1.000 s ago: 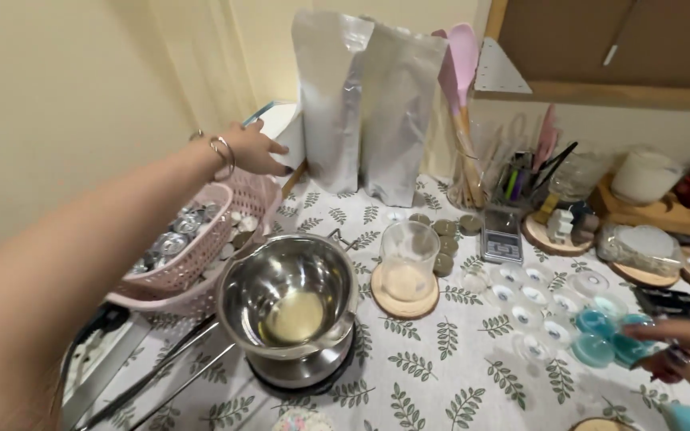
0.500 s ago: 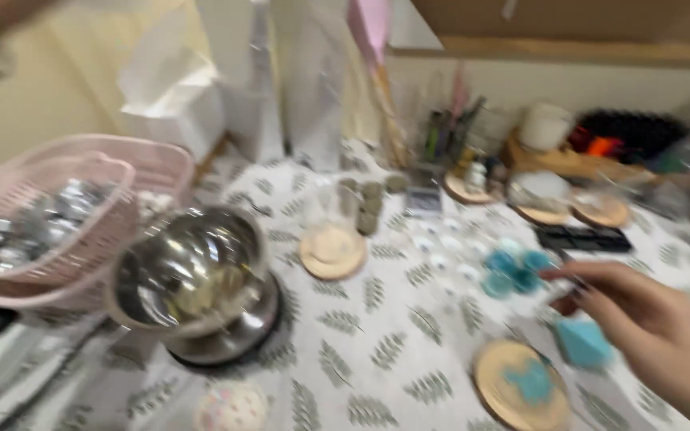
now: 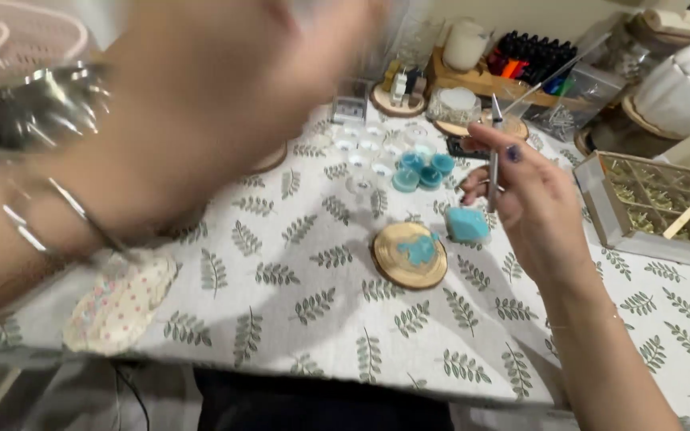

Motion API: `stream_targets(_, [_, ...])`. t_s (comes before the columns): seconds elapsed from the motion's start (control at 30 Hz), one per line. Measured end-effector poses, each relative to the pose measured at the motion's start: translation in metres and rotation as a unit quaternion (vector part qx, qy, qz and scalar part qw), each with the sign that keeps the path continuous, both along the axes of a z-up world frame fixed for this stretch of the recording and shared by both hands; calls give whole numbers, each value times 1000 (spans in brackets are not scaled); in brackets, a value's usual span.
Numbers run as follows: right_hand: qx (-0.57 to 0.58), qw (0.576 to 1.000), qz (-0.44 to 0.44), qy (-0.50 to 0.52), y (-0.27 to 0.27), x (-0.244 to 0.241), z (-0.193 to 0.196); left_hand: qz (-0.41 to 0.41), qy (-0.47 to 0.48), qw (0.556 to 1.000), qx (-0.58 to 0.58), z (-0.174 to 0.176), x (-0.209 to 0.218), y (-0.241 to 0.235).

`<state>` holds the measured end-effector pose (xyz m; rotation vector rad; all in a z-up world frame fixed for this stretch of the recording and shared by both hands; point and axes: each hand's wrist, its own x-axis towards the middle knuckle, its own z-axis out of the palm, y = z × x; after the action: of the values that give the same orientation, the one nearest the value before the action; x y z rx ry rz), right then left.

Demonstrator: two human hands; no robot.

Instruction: The person is crafting small decorative candles. They use a metal spatula to scrape blue wax from a wooden slice and apply it to a clear plastic mold. They then use tweezers to place small heart-shaped wax pieces into the mold and smooth the surface with the spatula.

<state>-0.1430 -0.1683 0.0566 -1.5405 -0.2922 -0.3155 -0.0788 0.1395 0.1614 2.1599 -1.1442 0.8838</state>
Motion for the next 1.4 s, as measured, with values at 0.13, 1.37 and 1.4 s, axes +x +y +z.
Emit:
stream_targets(0.13, [6,992,119,37,7,-15,-17,-223,247,919,-212,-53,-42,-43])
stream_targets(1.37, [-274,953,65,110,23,14,-40,-14,38,997,64,-140,-9,-23])
stream_targets(1.4, [-292,949,50,110,22,13,-40,-12,20,997,68,-139,-9,-26])
